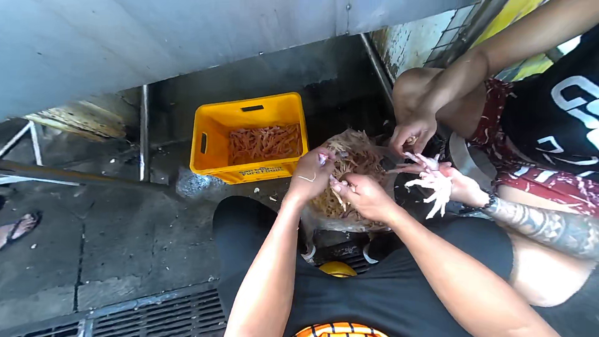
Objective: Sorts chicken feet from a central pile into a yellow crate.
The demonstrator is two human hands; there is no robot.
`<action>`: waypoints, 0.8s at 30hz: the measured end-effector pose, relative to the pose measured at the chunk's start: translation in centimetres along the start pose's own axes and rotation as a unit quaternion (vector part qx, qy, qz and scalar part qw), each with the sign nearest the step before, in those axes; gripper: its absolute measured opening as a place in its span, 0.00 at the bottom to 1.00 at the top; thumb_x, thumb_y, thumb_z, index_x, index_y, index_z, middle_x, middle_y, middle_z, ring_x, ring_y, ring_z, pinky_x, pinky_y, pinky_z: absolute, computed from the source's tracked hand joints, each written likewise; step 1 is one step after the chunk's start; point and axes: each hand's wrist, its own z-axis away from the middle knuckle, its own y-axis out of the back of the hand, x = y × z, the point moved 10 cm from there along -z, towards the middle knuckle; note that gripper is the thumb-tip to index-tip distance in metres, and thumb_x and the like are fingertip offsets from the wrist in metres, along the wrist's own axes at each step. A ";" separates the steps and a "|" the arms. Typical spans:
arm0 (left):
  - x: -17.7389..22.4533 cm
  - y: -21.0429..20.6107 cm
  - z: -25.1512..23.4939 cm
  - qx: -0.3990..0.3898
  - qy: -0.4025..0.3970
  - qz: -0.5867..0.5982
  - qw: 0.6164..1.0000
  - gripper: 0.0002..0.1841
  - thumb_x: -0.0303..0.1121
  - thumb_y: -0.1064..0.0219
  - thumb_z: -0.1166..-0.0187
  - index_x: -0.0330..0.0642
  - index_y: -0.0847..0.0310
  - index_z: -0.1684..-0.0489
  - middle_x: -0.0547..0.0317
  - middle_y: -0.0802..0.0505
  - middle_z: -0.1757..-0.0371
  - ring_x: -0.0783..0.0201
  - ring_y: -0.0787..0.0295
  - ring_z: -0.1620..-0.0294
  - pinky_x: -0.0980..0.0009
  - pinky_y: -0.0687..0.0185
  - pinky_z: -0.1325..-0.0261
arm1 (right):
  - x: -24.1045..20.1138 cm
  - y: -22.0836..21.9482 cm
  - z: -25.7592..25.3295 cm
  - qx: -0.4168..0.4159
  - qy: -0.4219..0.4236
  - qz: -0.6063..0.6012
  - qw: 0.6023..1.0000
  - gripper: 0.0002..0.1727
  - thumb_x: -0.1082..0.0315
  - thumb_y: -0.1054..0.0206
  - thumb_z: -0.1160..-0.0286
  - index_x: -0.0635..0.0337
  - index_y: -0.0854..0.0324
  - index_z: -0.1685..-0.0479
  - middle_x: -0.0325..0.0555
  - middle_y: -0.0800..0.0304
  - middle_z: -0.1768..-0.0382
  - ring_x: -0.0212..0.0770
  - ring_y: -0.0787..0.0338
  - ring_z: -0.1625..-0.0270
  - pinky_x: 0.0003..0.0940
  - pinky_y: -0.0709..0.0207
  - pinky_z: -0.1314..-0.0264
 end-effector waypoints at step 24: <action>-1.7 1.6 -1.9 0.105 0.018 0.161 0.981 0.10 0.28 0.35 0.26 0.39 0.18 0.50 0.54 0.15 0.74 0.61 0.20 0.81 0.62 0.21 0.78 | 0.7 -0.1 0.2 0.028 -0.041 -0.131 0.990 0.20 0.51 0.43 0.10 0.55 0.12 0.47 0.42 0.08 0.58 0.35 0.10 0.55 0.40 0.14 0.47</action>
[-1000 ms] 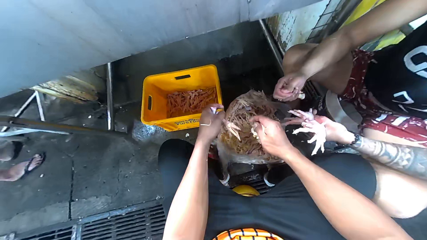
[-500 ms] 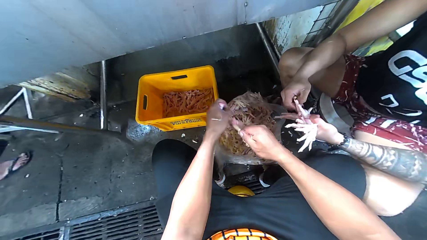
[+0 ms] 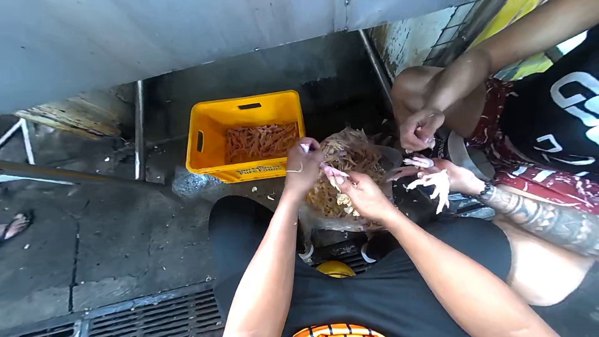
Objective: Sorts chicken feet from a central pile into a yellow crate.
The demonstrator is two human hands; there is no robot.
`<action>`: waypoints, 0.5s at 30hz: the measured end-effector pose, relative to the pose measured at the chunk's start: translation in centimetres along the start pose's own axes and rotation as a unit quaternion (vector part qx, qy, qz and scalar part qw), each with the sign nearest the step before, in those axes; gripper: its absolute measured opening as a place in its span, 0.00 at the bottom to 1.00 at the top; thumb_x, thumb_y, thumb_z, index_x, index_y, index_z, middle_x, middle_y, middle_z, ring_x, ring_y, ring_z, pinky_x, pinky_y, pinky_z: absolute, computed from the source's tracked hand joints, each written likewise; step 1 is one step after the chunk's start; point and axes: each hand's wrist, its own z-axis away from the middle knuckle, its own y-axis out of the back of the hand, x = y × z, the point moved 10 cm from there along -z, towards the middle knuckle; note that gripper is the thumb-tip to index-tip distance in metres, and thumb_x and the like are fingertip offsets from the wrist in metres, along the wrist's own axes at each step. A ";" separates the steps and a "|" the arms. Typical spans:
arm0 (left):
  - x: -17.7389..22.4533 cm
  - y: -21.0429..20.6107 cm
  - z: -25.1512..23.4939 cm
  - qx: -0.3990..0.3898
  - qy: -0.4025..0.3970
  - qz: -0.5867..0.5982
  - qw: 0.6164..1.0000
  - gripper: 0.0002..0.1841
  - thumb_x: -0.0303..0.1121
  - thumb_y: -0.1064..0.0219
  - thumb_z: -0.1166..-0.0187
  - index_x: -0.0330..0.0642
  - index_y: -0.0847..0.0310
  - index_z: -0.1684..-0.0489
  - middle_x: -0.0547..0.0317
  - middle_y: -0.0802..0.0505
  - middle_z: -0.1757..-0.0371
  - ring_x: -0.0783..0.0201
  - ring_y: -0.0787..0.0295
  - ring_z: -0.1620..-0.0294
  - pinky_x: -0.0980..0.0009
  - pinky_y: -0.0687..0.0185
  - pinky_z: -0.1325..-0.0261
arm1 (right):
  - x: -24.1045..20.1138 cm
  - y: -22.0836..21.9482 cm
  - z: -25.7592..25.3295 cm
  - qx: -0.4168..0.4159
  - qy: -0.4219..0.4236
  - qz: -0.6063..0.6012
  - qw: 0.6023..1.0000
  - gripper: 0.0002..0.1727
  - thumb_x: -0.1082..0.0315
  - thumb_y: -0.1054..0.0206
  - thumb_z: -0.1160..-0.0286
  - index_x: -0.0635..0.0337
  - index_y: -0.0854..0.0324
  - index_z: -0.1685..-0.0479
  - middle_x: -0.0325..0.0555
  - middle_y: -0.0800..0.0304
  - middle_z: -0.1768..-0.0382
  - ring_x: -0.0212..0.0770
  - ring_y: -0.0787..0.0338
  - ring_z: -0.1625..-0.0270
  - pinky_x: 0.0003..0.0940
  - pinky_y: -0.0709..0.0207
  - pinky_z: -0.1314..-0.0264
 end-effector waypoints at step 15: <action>-4.4 10.5 -4.8 0.239 0.064 0.003 0.969 0.15 0.33 0.32 0.25 0.33 0.21 0.45 0.44 0.11 0.59 0.52 0.12 0.65 0.49 0.14 0.61 | -1.9 0.3 2.4 -0.014 0.059 0.053 0.997 0.19 0.58 0.47 0.10 0.53 0.14 0.68 0.31 0.19 0.76 0.25 0.20 0.72 0.26 0.25 0.66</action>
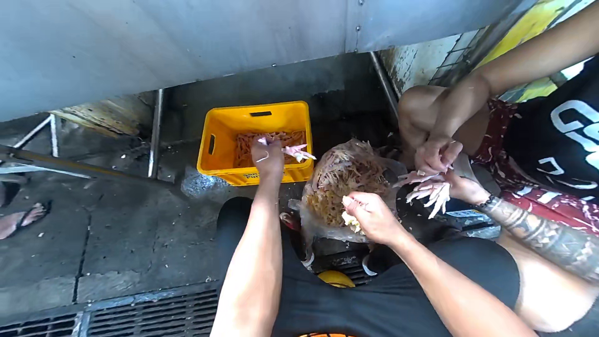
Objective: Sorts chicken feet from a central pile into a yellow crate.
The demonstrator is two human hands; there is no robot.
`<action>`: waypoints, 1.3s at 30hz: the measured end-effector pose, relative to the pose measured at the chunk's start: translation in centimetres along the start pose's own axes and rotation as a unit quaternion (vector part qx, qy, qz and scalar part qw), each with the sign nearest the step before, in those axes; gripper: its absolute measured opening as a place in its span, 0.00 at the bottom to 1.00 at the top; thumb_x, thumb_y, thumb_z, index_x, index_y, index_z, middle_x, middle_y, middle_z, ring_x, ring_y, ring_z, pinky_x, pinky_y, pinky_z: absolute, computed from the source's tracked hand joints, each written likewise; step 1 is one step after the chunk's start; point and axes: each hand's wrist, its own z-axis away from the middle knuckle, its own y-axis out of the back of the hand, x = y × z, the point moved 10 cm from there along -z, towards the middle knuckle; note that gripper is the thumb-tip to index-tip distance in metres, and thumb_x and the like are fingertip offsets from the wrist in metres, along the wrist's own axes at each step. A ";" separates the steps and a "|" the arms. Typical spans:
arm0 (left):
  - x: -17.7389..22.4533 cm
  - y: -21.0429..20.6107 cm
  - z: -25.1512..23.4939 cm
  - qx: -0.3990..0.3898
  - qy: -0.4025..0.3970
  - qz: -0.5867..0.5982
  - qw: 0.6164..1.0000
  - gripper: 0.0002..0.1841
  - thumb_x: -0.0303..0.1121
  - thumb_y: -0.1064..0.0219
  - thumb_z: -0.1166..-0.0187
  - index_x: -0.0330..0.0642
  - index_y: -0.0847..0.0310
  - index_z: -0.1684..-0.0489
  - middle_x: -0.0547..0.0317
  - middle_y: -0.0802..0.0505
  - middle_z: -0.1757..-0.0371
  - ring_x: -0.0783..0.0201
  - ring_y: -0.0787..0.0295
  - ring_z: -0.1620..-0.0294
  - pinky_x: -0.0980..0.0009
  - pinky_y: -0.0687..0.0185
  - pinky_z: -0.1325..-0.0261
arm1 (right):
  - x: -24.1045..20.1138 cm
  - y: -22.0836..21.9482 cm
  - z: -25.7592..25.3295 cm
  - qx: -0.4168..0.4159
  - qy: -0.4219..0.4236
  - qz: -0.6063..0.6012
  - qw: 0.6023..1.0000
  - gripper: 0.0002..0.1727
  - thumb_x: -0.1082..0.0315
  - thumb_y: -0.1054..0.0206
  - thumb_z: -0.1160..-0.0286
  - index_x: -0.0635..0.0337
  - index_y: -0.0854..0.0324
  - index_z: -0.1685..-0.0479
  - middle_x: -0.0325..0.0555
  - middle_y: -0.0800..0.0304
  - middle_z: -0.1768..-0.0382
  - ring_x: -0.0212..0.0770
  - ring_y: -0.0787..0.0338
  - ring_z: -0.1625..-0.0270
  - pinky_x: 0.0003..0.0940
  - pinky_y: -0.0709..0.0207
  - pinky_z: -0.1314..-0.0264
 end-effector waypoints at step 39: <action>-3.0 -1.5 5.8 -0.057 0.203 0.377 0.902 0.11 0.41 0.59 0.06 0.53 0.35 0.59 0.69 0.31 0.82 0.70 0.35 0.87 0.72 0.30 0.81 | -0.5 1.4 -1.9 0.047 0.002 -0.102 0.994 0.19 0.66 0.49 0.10 0.59 0.11 0.41 0.39 0.06 0.61 0.31 0.09 0.59 0.30 0.13 0.53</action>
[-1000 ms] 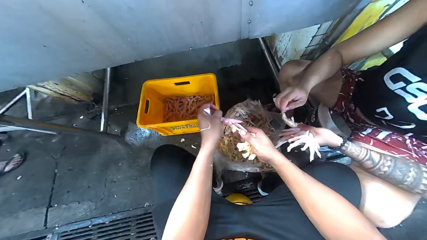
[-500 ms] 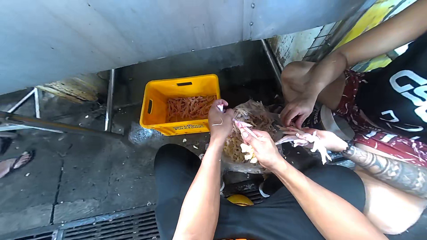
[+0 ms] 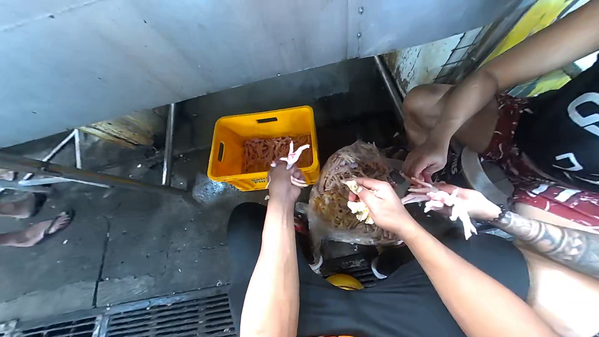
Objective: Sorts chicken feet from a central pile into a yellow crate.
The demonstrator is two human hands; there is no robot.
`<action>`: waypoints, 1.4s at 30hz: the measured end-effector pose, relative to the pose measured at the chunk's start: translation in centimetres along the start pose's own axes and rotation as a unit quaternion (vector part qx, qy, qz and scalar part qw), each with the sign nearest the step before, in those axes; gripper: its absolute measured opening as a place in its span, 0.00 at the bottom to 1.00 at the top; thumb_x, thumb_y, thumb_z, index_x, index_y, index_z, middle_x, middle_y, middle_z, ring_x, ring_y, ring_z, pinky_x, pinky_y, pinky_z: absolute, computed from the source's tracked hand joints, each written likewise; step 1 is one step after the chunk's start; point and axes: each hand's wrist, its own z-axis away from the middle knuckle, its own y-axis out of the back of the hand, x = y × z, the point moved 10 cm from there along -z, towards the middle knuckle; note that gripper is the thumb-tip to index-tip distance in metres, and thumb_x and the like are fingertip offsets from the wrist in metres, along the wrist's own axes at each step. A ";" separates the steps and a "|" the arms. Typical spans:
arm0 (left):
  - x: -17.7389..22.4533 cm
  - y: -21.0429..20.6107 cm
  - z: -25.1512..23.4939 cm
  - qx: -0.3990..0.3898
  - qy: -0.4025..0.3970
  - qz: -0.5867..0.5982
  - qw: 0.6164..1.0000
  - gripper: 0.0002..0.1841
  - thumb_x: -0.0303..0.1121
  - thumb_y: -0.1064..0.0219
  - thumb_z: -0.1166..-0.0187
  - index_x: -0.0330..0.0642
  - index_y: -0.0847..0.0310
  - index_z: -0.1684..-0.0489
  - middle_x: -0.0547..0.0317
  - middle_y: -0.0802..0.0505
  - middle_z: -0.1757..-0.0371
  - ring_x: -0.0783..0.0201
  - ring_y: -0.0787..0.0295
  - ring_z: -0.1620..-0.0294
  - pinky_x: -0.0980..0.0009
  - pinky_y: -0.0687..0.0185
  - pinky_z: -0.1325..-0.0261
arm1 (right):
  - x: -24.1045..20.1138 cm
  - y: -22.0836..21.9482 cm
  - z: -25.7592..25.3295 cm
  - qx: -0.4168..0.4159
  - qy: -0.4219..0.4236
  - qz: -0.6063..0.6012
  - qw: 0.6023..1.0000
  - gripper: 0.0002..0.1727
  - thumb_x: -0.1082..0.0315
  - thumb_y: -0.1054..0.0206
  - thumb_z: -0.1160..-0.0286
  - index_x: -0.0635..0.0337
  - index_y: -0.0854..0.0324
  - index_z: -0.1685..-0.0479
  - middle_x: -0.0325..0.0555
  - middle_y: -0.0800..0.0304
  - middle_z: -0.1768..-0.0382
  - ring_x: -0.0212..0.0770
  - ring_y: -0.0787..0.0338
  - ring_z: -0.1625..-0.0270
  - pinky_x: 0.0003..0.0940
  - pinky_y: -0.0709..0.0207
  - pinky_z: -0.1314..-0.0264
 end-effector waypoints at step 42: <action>-5.9 -8.6 9.7 -0.419 0.021 -0.255 0.871 0.29 0.46 0.65 0.06 0.43 0.16 0.32 0.52 0.09 0.44 0.62 0.12 0.50 0.63 0.14 0.47 | 2.2 -1.3 -0.8 -0.029 0.050 0.210 0.976 0.24 0.38 0.33 0.22 0.50 0.09 0.55 0.39 0.09 0.59 0.37 0.10 0.51 0.46 0.15 0.42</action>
